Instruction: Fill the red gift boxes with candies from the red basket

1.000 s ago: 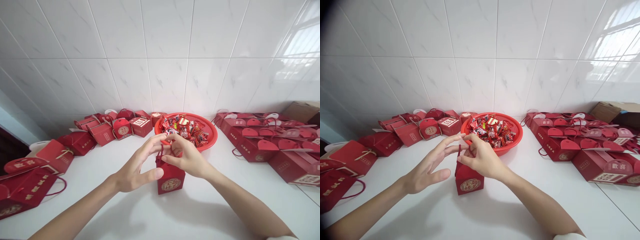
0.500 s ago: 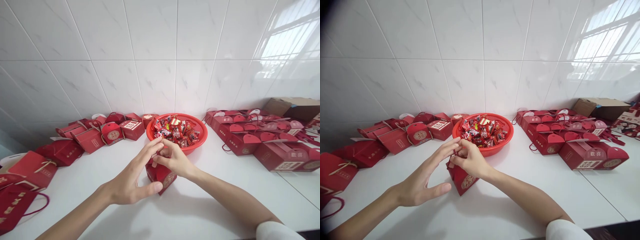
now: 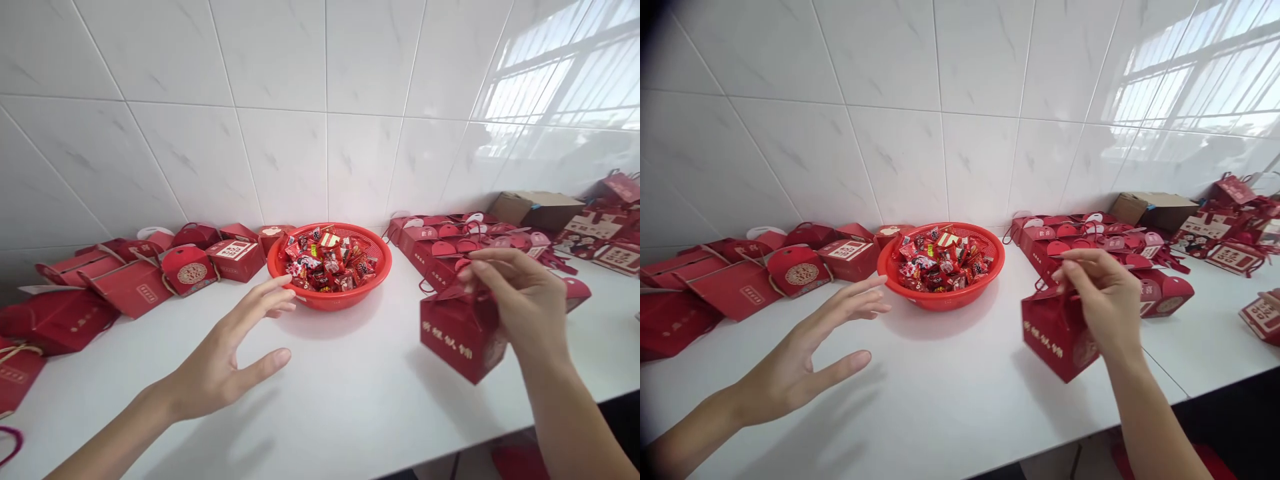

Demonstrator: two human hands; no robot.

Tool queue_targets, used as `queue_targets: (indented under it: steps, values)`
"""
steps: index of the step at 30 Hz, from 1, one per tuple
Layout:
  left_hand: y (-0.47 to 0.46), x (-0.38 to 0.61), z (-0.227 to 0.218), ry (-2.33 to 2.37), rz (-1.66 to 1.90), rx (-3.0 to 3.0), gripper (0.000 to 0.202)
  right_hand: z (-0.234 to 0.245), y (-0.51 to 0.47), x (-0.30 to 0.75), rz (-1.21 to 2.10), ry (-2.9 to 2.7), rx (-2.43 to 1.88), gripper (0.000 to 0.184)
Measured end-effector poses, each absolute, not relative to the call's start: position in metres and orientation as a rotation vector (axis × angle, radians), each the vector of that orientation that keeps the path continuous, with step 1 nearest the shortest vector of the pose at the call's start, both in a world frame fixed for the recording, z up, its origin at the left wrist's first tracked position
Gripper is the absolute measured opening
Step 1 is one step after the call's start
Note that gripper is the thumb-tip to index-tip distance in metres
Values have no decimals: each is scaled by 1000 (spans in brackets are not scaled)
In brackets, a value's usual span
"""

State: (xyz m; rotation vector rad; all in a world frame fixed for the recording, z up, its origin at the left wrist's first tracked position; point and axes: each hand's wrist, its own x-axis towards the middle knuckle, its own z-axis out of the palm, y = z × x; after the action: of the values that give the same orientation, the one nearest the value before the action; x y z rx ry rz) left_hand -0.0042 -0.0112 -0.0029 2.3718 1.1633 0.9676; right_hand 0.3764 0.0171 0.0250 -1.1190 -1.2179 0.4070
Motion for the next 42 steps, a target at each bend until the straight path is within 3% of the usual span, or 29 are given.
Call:
queue_targets:
  steps: [6,14,19,26,37,42]
  values:
    - [-7,-5,-7,1177,929,2447,58,0,58,437,238,-1018,-1316,7]
    - [-8,-5,-6,1265,882,2466,54,-39,102,468,107,-925,-1189,10]
    - [-6,-6,-7,1260,871,2460,55,-37,93,474,47,-1021,-1134,17]
    - [-5,-6,-10,1226,840,2452,54,-37,103,465,-65,-900,-1210,7]
    - [-4,-5,-3,1250,737,2394,46,-42,103,473,-422,-1180,-1788,34]
    - [-1,-10,1,1344,625,2343,50,-27,102,455,-607,-1286,-1763,32]
